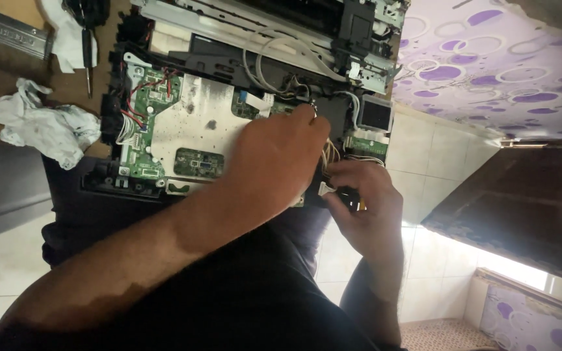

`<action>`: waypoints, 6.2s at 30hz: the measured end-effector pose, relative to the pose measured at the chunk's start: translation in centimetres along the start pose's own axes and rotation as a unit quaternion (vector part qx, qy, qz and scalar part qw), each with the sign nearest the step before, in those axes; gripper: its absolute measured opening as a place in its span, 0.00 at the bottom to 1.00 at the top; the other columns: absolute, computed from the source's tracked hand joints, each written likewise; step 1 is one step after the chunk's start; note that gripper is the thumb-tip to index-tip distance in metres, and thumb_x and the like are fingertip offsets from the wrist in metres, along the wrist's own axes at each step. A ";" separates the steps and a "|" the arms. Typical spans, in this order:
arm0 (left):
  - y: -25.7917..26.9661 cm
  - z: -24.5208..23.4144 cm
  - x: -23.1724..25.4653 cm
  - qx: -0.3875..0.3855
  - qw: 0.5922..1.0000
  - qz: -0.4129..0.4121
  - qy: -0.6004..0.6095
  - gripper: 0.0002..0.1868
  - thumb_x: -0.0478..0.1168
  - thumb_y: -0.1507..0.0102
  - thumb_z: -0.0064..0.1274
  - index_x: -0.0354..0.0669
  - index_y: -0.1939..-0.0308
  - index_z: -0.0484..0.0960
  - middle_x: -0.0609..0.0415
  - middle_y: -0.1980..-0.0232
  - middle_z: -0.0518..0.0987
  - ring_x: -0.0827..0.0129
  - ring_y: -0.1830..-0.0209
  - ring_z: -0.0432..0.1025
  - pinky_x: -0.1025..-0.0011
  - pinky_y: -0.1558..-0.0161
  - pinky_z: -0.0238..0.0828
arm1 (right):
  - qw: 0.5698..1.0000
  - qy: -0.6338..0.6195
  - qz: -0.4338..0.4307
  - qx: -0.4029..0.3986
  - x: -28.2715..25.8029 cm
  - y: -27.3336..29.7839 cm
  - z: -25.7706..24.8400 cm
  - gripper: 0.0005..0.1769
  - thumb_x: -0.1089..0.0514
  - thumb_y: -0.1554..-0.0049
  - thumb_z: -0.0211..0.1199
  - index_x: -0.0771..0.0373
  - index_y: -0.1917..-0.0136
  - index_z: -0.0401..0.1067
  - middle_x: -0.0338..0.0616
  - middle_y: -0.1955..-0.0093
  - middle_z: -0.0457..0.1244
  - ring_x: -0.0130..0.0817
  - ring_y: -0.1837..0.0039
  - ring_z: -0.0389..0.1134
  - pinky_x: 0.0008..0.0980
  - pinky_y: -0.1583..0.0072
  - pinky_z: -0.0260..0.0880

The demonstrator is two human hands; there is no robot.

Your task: The person works on the internal components of a disassembled printer, manipulating wires and circuit boards with their hands. They connect and disconnect various cables and adjust parts within the printer's chassis.

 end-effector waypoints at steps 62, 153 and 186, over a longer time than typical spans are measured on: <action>0.4 0.0 -1.9 0.068 0.989 0.003 0.131 0.06 0.42 0.37 0.60 0.54 0.59 0.79 0.60 0.67 0.75 0.64 0.74 0.74 0.61 0.83 0.67 | 0.990 0.116 -0.077 -0.016 -3.1 -2.0 2.1 0.06 0.65 0.42 0.66 0.59 0.60 0.79 0.37 0.61 0.69 0.35 0.55 0.67 0.39 0.41 0.57; 9.2 -7.8 -8.8 0.169 0.959 0.059 0.219 0.04 0.35 0.34 0.59 0.41 0.56 0.83 0.53 0.58 0.80 0.60 0.60 0.75 0.56 0.60 0.62 | 0.985 0.140 -0.083 -0.049 -1.5 -2.1 2.1 0.03 0.64 0.43 0.72 0.58 0.54 0.83 0.37 0.61 0.68 0.36 0.56 0.63 0.40 0.48 0.56; 8.8 -6.2 -8.5 0.152 0.962 0.058 0.218 0.06 0.37 0.33 0.61 0.42 0.54 0.83 0.54 0.56 0.79 0.61 0.60 0.74 0.55 0.57 0.64 | 0.982 0.117 -0.149 -0.030 -2.7 -3.0 1.9 0.07 0.67 0.42 0.74 0.58 0.59 0.80 0.37 0.64 0.66 0.34 0.59 0.60 0.40 0.49 0.51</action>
Point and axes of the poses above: each hand's wrist, its own y-axis away from the middle knuckle, its own z-axis out of the palm, x = y × z, the point moved 9 cm from there along -y, towards the middle knuckle
